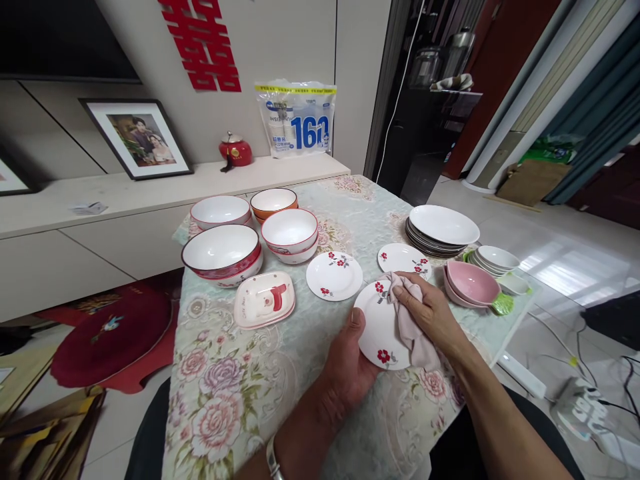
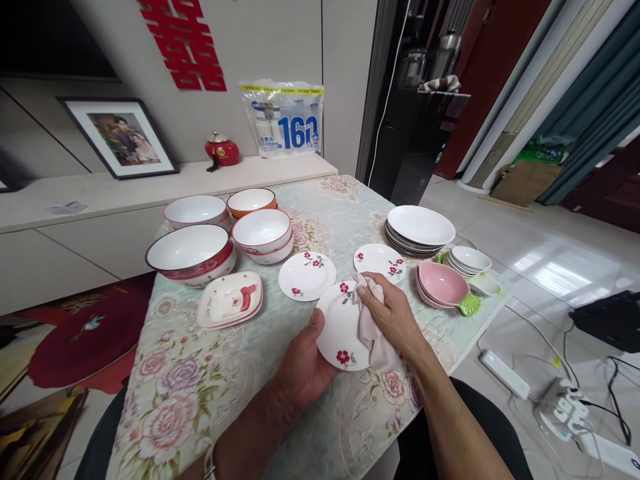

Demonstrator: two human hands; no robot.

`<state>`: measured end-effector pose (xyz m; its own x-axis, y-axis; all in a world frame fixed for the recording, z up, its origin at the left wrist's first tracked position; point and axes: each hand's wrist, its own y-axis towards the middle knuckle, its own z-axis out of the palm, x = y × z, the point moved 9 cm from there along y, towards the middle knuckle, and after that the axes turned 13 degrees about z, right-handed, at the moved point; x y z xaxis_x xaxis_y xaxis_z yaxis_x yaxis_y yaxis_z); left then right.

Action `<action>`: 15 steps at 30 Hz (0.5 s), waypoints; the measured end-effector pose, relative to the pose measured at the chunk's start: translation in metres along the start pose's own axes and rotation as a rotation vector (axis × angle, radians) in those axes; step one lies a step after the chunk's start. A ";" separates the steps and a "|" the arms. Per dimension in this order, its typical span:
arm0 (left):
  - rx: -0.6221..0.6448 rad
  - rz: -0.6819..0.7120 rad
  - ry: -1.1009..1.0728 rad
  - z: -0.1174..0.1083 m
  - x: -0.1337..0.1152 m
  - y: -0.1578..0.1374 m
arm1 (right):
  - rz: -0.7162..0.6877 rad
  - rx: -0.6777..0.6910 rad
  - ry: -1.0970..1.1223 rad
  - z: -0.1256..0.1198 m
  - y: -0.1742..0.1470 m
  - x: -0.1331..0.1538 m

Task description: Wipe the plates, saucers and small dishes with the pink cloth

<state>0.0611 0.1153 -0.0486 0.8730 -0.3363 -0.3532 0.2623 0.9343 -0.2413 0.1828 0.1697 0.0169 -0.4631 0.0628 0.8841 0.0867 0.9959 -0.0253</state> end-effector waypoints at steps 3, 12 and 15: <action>-0.006 0.040 0.012 0.000 -0.004 0.001 | 0.065 0.066 0.092 0.004 0.000 -0.005; 0.058 0.036 0.126 0.004 -0.008 -0.002 | 0.161 -0.048 0.340 -0.003 0.007 -0.020; 0.047 -0.001 0.211 0.001 -0.007 -0.005 | 0.162 -0.129 0.376 -0.008 0.008 -0.025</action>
<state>0.0544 0.1132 -0.0445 0.7684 -0.3504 -0.5356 0.2866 0.9366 -0.2015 0.2020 0.1759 -0.0019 -0.0827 0.1658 0.9827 0.2521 0.9575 -0.1403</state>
